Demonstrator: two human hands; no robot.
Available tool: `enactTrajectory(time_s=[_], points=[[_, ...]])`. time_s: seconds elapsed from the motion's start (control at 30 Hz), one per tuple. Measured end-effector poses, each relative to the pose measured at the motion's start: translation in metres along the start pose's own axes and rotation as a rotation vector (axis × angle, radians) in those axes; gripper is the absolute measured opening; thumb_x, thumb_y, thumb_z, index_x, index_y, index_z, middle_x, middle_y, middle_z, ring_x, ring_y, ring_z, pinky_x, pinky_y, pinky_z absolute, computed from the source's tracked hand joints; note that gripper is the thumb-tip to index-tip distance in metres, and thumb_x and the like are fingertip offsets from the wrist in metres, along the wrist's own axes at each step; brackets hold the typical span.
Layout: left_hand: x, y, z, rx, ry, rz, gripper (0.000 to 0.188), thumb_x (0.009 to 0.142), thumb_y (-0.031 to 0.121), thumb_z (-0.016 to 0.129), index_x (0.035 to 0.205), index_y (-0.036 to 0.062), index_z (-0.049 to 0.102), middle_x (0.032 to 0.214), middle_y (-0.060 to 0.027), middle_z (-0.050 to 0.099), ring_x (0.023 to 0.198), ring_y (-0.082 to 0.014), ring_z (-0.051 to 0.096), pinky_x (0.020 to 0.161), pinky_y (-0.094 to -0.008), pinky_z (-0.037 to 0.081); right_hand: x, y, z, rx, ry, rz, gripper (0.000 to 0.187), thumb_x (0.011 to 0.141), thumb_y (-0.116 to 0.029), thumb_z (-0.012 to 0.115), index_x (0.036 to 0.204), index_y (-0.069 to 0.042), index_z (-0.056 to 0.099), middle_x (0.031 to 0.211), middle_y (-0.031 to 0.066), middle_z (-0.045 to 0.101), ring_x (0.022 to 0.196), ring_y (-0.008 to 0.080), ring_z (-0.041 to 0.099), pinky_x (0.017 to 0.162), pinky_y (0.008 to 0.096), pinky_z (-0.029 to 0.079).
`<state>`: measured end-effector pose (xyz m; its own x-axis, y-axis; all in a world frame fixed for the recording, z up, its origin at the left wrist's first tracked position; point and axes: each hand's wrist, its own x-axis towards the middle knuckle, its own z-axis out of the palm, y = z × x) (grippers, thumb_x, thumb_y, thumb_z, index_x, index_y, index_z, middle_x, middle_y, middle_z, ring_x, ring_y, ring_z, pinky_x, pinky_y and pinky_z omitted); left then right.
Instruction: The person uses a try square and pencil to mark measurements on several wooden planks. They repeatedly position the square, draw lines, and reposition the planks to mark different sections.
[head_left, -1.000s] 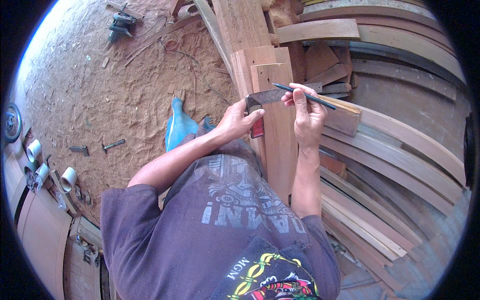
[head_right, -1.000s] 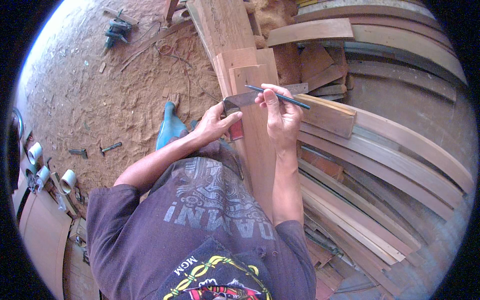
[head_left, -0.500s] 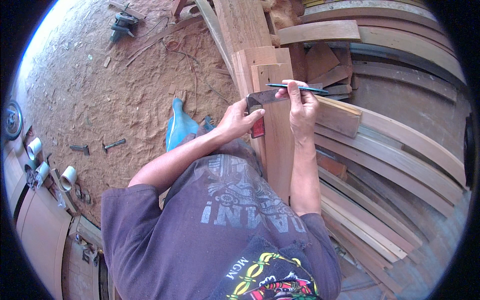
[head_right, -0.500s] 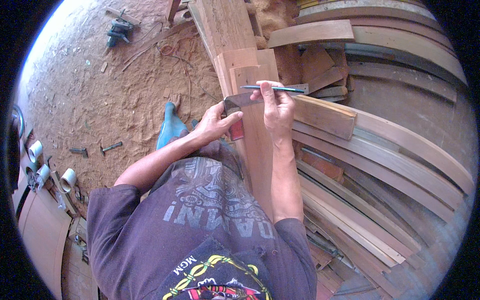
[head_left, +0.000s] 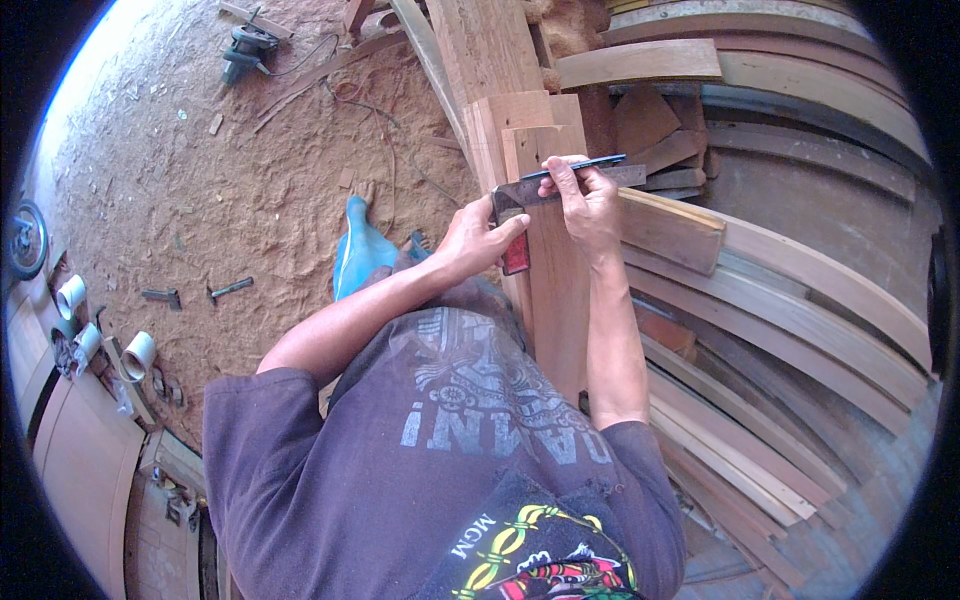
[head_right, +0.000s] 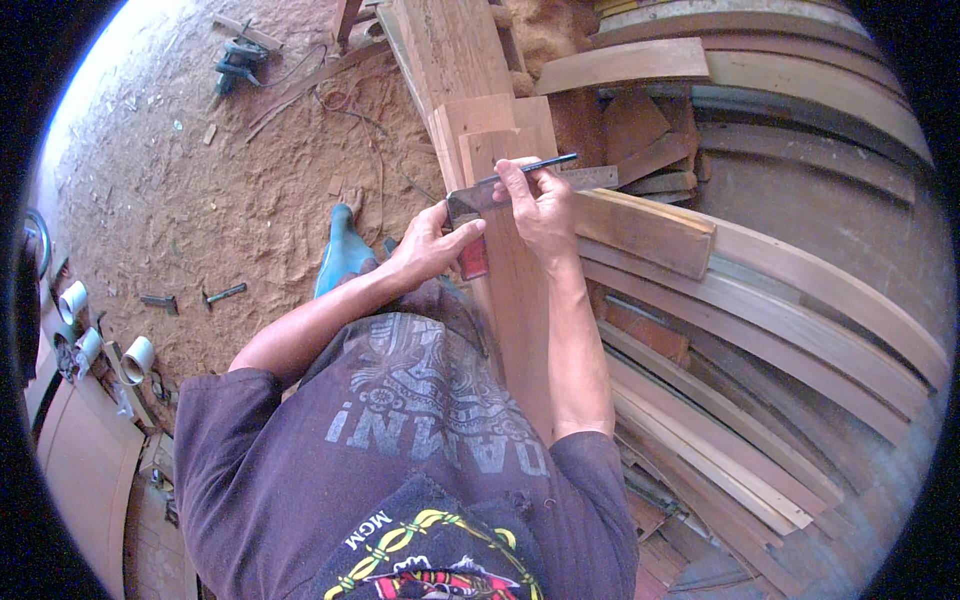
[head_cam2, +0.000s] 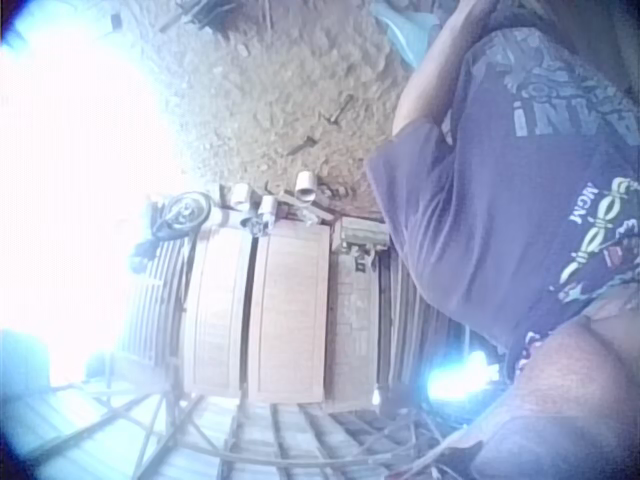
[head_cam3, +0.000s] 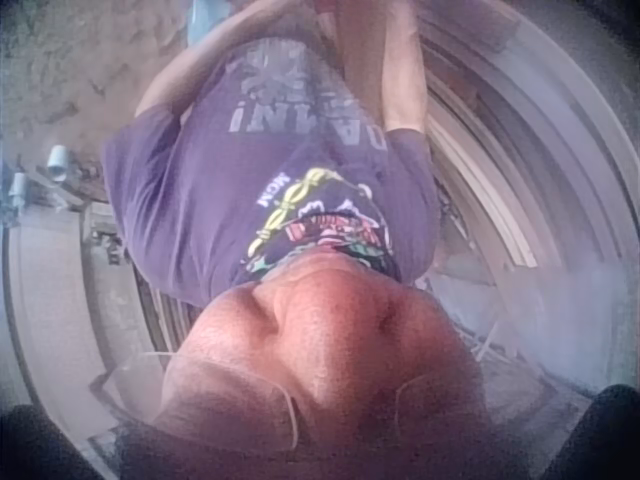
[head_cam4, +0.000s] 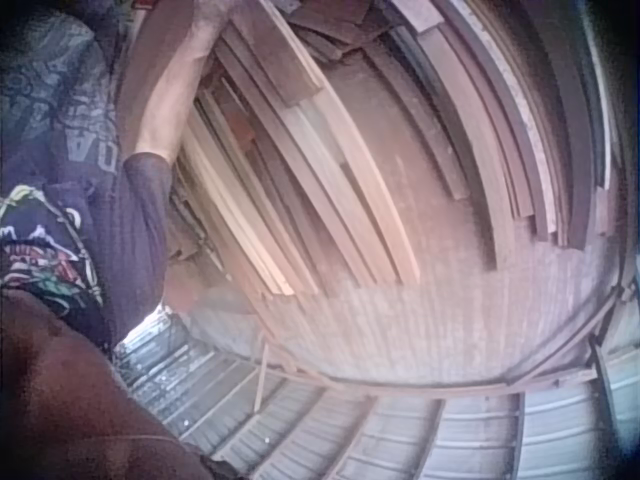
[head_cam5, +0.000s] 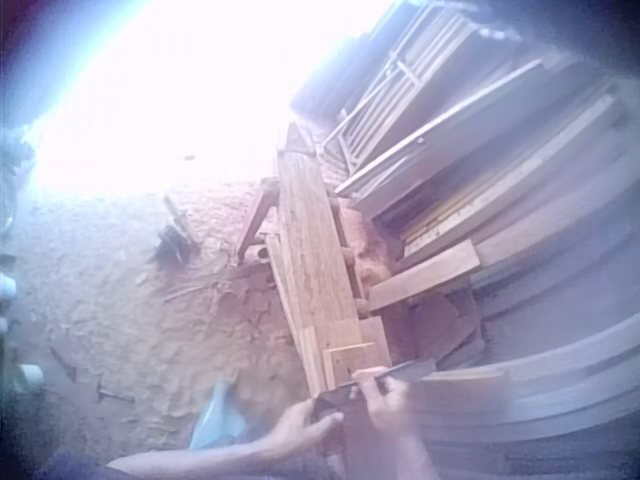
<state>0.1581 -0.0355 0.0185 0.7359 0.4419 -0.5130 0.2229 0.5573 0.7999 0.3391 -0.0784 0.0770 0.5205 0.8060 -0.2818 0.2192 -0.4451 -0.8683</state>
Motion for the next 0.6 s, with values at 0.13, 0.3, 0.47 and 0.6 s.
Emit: enactTrajectory(time_s=[0.13,0.3,0.47,0.6], points=[[0.001,-0.004,0.001,-0.008,0.008,0.028,0.041,0.101,0.032,0.07,0.127,0.0007,0.065,0.096,-0.0065,0.072,0.076,-0.0125,0.068,0.062,-0.0318,0.057,0.003,0.002,-0.002,-0.028,-0.018,0.0,0.026,0.104,-0.026,0.07,0.099,-0.002,0.074,0.082,0.0028,0.072,0.072,0.0099,0.067,0.068,0.0267,0.055],[0.003,-0.008,0.001,-0.022,-0.003,0.026,0.041,0.101,0.032,0.07,0.127,0.0001,0.065,0.097,-0.0062,0.072,0.076,-0.0123,0.068,0.063,-0.031,0.058,0.004,0.004,-0.008,0.024,-0.001,0.015,0.024,0.105,-0.023,0.068,0.098,-0.001,0.073,0.082,0.0033,0.071,0.073,0.0098,0.066,0.068,0.0256,0.054],[0.003,-0.009,0.002,-0.045,0.006,0.025,0.041,0.101,0.031,0.07,0.128,-0.0001,0.064,0.098,-0.007,0.073,0.076,-0.0128,0.068,0.063,-0.0311,0.058,0.005,0.006,-0.012,0.015,0.001,0.01,0.025,0.106,-0.023,0.067,0.097,-0.001,0.073,0.081,0.0031,0.07,0.072,0.0096,0.066,0.068,0.0251,0.054],[0.003,-0.009,0.001,-0.035,-0.001,0.022,0.041,0.101,0.03,0.07,0.129,-0.0005,0.064,0.1,-0.0076,0.073,0.075,-0.0132,0.069,0.063,-0.0314,0.058,0.006,0.012,-0.014,0.164,0.041,0.022,0.025,0.107,-0.024,0.066,0.099,-0.001,0.073,0.08,0.0033,0.07,0.072,0.0103,0.065,0.068,0.0254,0.054]])
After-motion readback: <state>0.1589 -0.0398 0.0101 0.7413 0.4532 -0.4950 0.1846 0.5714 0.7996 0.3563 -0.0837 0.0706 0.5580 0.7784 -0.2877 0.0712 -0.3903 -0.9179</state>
